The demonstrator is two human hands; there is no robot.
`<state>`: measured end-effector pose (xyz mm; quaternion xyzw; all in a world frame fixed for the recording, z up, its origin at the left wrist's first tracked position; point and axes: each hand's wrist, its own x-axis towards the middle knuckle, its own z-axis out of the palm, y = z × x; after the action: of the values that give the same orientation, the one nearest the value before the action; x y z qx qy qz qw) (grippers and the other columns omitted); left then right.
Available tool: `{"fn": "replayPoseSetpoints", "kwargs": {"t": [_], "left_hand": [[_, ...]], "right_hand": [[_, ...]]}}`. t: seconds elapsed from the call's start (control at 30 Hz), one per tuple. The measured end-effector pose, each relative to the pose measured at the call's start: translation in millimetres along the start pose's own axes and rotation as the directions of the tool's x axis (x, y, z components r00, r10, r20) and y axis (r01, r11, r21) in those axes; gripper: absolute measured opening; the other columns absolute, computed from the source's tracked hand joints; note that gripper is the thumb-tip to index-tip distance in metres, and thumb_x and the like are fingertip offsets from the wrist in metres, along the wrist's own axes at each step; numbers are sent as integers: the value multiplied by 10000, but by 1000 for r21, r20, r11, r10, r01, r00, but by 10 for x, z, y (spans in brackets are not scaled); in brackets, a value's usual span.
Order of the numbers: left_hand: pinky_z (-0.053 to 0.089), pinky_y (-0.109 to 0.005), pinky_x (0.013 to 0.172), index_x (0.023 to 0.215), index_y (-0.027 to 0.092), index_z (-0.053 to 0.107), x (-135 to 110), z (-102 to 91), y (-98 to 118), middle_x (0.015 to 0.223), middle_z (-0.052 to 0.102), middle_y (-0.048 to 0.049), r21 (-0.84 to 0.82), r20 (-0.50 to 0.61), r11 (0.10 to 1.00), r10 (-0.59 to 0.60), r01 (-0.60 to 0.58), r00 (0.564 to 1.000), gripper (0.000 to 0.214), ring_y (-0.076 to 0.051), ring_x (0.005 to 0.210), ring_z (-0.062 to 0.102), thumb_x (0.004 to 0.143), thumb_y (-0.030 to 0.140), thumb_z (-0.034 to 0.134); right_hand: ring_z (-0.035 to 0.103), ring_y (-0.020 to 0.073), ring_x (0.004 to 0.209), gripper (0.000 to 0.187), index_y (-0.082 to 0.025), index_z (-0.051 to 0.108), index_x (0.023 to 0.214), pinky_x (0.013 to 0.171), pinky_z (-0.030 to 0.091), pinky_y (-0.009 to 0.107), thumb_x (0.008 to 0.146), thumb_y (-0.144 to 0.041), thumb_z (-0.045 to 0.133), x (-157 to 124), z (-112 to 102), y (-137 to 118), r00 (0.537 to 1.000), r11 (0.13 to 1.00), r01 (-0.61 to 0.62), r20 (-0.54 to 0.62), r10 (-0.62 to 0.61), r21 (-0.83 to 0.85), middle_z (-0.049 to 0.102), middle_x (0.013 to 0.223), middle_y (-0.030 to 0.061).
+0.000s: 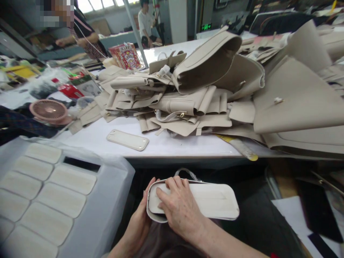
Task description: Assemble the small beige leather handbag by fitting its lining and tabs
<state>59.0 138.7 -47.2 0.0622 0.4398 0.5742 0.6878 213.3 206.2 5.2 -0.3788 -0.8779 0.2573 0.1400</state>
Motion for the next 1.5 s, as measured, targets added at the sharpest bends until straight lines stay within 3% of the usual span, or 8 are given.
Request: {"fn": "replayPoseSetpoints", "kwargs": {"t": [0.23, 0.47, 0.7, 0.97, 1.13, 1.33, 1.4, 1.5], "left_hand": [[212, -418, 1239, 1454, 326, 441, 5, -25, 45, 1492, 505, -28, 91, 7, 996, 5, -5, 1000, 543, -253, 1415, 404, 953, 517, 528], [185, -459, 1244, 1446, 330, 458, 65, -119, 26, 1494, 504, -35, 209, -8, 978, 19, -17, 1000, 534, -273, 1430, 379, 957, 540, 501], [188, -477, 1244, 1435, 297, 475, 27, -85, 31, 1461, 538, -51, 136, -4, 991, -12, 13, 1000, 553, -290, 1410, 408, 943, 544, 527], [199, -418, 1243, 1366, 279, 553, 32, -72, -26, 1462, 537, -34, 136, 18, 989, 55, -57, 998, 470, -261, 1422, 387, 971, 522, 482], [206, -444, 1234, 1359, 234, 561, 97, -155, -39, 1434, 559, -66, 269, 34, 955, 116, -121, 993, 484, -285, 1404, 406, 975, 514, 465], [213, -457, 1229, 1321, 237, 598, 155, -262, 59, 1397, 587, -56, 522, 78, 830, 181, -195, 980, 444, -280, 1364, 447, 979, 485, 465], [220, -460, 1227, 1295, 243, 625, 174, -284, 89, 1378, 603, -53, 542, 57, 819, 186, -187, 981, 435, -283, 1356, 457, 961, 491, 497], [195, -434, 1237, 1204, 253, 696, 206, -356, 12, 1311, 656, -45, 427, -32, 897, 144, -117, 989, 401, -301, 1376, 437, 873, 473, 645]], "right_hand": [[435, 257, 1011, 230, -275, 609, 1186, 846, 311, 412, 960, -280, 567, 1, 4, 9, 1000, 1000, -8, -7, 8, 7, 537, 1093, 70], [437, 260, 1004, 249, -271, 603, 1196, 834, 309, 415, 949, -278, 576, 6, -10, 6, 1000, 1000, -7, -4, 7, -3, 540, 1082, 75], [441, 261, 1010, 234, -272, 606, 1170, 840, 311, 418, 937, -275, 585, -5, -5, 2, 1000, 1000, -20, 11, 20, -4, 541, 1093, 68], [438, 263, 1012, 241, -278, 602, 1189, 835, 312, 418, 951, -271, 561, -29, 0, -2, 1000, 1000, -11, 7, 12, -5, 540, 1091, 70], [435, 266, 1015, 240, -276, 607, 1186, 838, 314, 419, 951, -267, 560, -27, 0, -6, 1000, 1000, -10, 9, 10, -13, 539, 1097, 75], [439, 259, 1015, 241, -284, 603, 1182, 846, 314, 411, 943, -265, 580, -19, -3, 7, 1000, 1000, -4, -2, 4, 7, 538, 1093, 69], [441, 260, 1018, 244, -287, 592, 1190, 848, 311, 414, 948, -270, 571, -27, -1, -1, 1000, 1000, -4, -2, 4, -3, 541, 1095, 66], [438, 273, 1028, 256, -270, 560, 1209, 846, 299, 429, 954, -273, 545, -48, 11, -18, 1000, 998, 4, 13, -3, -62, 544, 1123, 74]]}}
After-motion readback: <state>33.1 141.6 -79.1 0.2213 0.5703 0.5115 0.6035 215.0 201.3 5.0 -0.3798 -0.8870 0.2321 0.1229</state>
